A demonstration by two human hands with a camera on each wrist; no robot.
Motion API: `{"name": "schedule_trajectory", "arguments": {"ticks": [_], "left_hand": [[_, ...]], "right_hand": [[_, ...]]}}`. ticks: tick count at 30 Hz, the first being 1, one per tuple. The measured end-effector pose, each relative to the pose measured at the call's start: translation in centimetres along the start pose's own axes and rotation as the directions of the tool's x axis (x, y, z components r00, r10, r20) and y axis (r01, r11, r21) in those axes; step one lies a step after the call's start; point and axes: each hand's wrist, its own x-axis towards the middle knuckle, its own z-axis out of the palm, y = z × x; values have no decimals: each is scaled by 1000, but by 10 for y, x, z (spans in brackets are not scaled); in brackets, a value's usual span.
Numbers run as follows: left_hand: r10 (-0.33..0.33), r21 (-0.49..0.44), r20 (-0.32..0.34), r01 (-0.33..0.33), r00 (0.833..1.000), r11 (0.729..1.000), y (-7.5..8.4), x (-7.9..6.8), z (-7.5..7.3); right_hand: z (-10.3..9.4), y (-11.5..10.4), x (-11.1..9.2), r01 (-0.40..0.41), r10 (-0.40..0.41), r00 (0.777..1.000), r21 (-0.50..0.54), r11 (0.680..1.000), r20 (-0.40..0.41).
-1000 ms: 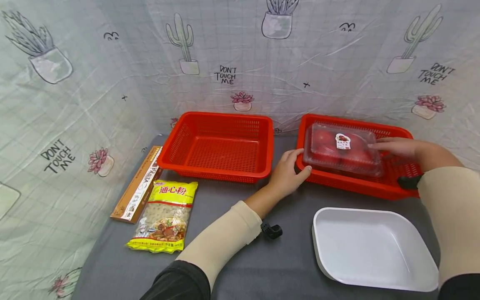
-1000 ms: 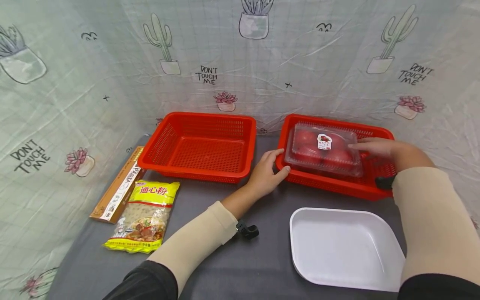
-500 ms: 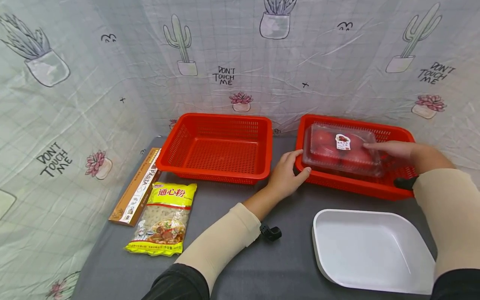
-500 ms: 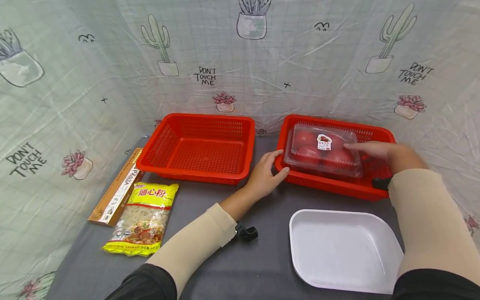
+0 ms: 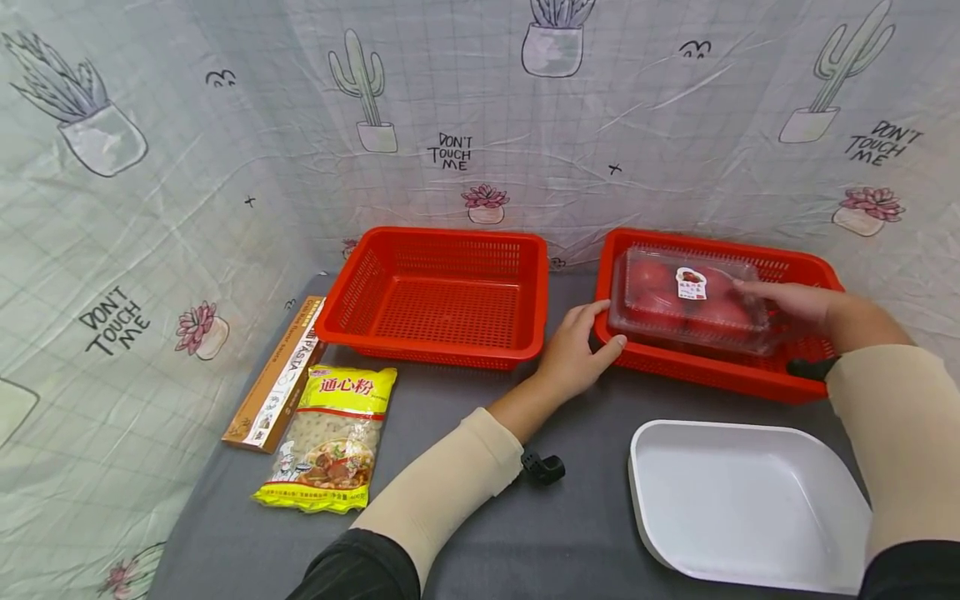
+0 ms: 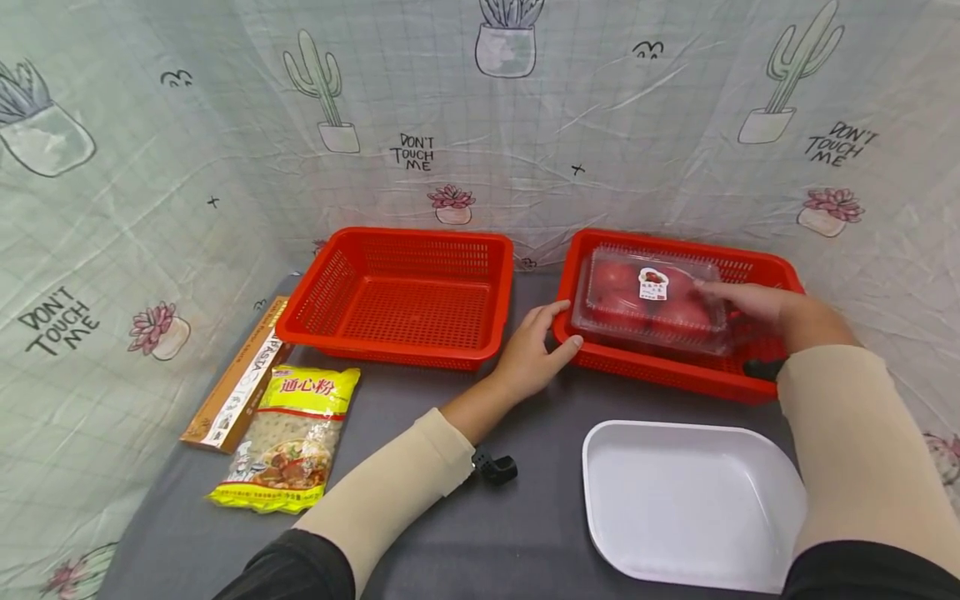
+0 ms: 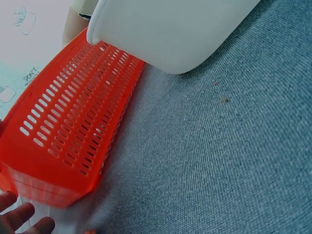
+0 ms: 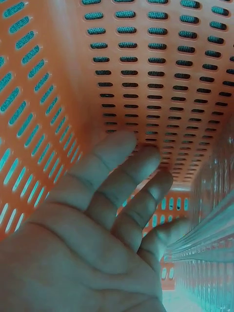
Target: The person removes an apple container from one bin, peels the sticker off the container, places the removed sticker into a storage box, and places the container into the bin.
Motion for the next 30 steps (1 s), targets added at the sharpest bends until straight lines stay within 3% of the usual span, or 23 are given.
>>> {"name": "schedule_trajectory", "arguments": {"ticks": [10, 14, 19, 25, 30], "left_hand": [[13, -10, 22, -12, 1000, 1000, 1, -4, 2], [10, -10, 27, -9, 1000, 1000, 1, -4, 3], [16, -10, 22, -16, 1000, 1000, 1, -3, 2], [33, 8, 17, -34, 999, 999, 0, -2, 4], [28, 1, 25, -28, 999, 1000, 1, -3, 4]], "right_hand": [[0, 9, -1, 127, -130, 991, 122, 984, 18], [1, 9, -7, 145, -154, 988, 218, 965, 24], [2, 5, -12, 168, -169, 985, 317, 934, -23], [2, 7, -16, 190, -181, 982, 337, 922, -58], [0, 8, -21, 248, -246, 968, 336, 909, -48]]}}
